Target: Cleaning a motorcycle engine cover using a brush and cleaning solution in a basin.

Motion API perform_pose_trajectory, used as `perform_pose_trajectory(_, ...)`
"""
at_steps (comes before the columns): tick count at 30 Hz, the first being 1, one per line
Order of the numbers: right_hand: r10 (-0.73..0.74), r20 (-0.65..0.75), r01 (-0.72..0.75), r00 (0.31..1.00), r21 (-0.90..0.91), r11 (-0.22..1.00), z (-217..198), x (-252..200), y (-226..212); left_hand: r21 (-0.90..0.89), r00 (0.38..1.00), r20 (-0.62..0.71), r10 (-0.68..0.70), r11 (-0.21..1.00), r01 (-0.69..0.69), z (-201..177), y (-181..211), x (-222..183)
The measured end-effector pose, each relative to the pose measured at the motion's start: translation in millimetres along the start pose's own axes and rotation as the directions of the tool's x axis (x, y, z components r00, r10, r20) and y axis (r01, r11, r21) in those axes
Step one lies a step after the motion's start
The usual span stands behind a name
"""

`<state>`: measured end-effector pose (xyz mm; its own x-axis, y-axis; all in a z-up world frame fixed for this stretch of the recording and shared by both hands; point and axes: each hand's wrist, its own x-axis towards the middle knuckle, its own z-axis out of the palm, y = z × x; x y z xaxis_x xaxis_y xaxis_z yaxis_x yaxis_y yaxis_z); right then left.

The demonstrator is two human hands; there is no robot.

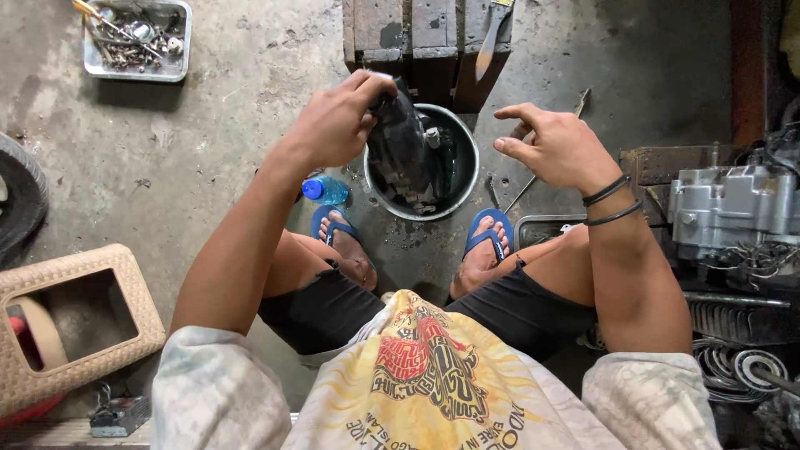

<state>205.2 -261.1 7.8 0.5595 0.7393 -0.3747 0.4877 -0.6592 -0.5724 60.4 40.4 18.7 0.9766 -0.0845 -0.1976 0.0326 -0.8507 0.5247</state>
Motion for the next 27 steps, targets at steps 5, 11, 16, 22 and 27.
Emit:
perform_pose_trajectory(5, 0.001, 0.04, 0.001, 0.999, -0.035, 0.999, 4.2, 7.5, -3.4, -0.064, 1.0, 0.02, -0.007, 0.998, 0.008, -5.4, -5.1, 14.3)
perform_pose_trajectory(11, 0.022, 0.039, -0.02, 0.999, -0.048, 0.999, 6.9, 13.2, 1.6, -0.151, 1.0, 0.023, 0.004, 0.988, -0.001, -7.7, 3.8, 19.4)
perform_pose_trajectory(16, 0.033, 0.041, -0.032, 0.999, -0.046, 0.998, 9.4, 12.9, 6.7, -0.138, 0.995, -0.098, -0.037, 0.99, 0.023, 9.7, 4.1, 18.3)
perform_pose_trajectory(22, 0.026, 0.03, -0.024, 0.999, -0.065, 0.998, 12.4, 16.6, 6.0, -0.07, 0.973, -0.229, 0.028, 0.997, -0.045, 19.7, -11.5, 14.6)
perform_pose_trajectory(27, 0.015, 0.018, -0.014, 1.0, -0.062, 0.998, 11.7, 14.2, -1.4, -0.197, 0.955, -0.254, 0.152, 0.959, -0.204, 17.9, -16.2, 6.2)
